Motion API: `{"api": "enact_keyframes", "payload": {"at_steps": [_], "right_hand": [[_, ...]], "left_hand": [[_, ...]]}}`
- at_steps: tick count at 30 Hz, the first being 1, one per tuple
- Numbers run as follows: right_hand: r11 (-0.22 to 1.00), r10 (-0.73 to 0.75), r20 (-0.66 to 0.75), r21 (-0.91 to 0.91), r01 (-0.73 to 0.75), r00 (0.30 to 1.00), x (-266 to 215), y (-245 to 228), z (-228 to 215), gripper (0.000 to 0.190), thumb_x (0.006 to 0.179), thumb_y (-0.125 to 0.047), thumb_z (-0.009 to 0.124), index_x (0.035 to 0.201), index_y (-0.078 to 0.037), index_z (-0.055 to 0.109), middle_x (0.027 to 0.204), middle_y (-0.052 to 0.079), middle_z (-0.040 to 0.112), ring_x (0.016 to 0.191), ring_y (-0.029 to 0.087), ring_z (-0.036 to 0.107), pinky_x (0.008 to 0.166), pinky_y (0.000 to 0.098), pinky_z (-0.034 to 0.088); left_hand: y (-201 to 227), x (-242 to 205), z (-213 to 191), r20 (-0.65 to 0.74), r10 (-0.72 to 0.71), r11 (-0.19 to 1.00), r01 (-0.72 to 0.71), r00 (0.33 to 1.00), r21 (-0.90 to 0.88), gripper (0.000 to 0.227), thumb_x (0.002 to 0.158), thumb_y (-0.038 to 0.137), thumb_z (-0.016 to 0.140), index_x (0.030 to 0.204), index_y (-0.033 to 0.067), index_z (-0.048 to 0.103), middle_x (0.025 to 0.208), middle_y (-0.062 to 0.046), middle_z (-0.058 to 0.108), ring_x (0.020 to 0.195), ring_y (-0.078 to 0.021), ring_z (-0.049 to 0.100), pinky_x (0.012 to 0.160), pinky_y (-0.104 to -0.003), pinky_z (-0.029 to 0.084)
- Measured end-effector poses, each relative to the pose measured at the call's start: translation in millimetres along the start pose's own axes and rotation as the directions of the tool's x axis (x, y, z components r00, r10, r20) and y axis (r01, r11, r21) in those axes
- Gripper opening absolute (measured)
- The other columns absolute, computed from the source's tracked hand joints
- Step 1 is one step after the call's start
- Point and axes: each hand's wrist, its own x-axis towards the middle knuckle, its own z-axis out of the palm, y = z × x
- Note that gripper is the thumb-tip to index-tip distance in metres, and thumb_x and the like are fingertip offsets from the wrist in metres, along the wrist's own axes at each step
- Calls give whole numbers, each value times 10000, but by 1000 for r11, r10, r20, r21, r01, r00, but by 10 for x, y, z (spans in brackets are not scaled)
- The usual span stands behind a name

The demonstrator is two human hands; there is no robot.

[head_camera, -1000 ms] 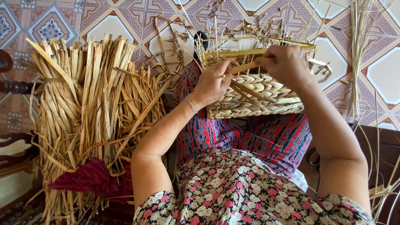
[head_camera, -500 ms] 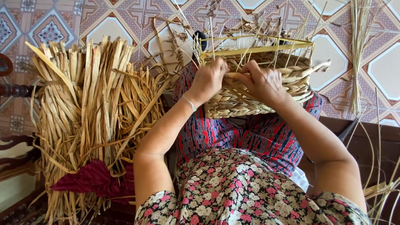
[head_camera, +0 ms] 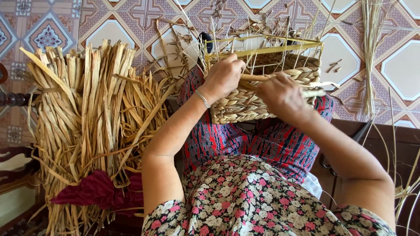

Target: The person weaves a basket by hand, threading dried plant fibers through a wire frame and trimming excess material with shears. They wrap the fibers around the frame's edges, tucking and pulling them tight to build the structure.

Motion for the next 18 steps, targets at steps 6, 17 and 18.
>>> {"api": "enact_keyframes", "payload": {"at_steps": [6, 17, 18], "right_hand": [[873, 264, 300, 330, -360, 917, 208, 291, -306, 109, 1023, -138, 676, 1059, -36, 689, 839, 26, 652, 618, 94, 579, 502, 255, 471], [682, 289, 626, 395, -615, 724, 561, 753, -297, 116, 906, -243, 732, 953, -142, 767, 725, 11, 726, 550, 106, 630, 481, 286, 497], [683, 288, 626, 396, -613, 725, 499, 782, -205, 116, 906, -243, 732, 953, -142, 767, 725, 11, 726, 550, 106, 630, 481, 286, 497]], "left_hand": [[147, -112, -544, 18, 180, 890, -155, 984, -428, 338, 836, -88, 561, 1138, 34, 651, 1087, -86, 604, 728, -138, 600, 605, -251, 557], [97, -204, 8, 161, -25, 989, 47, 987, -138, 146, 1116, 252, 608, 1057, 119, 597, 896, -33, 608, 764, -177, 639, 679, -306, 583], [123, -203, -30, 160, -27, 989, 49, 987, -137, 146, 1116, 252, 608, 1057, 119, 597, 896, -33, 608, 764, -177, 639, 679, -306, 583]]}}
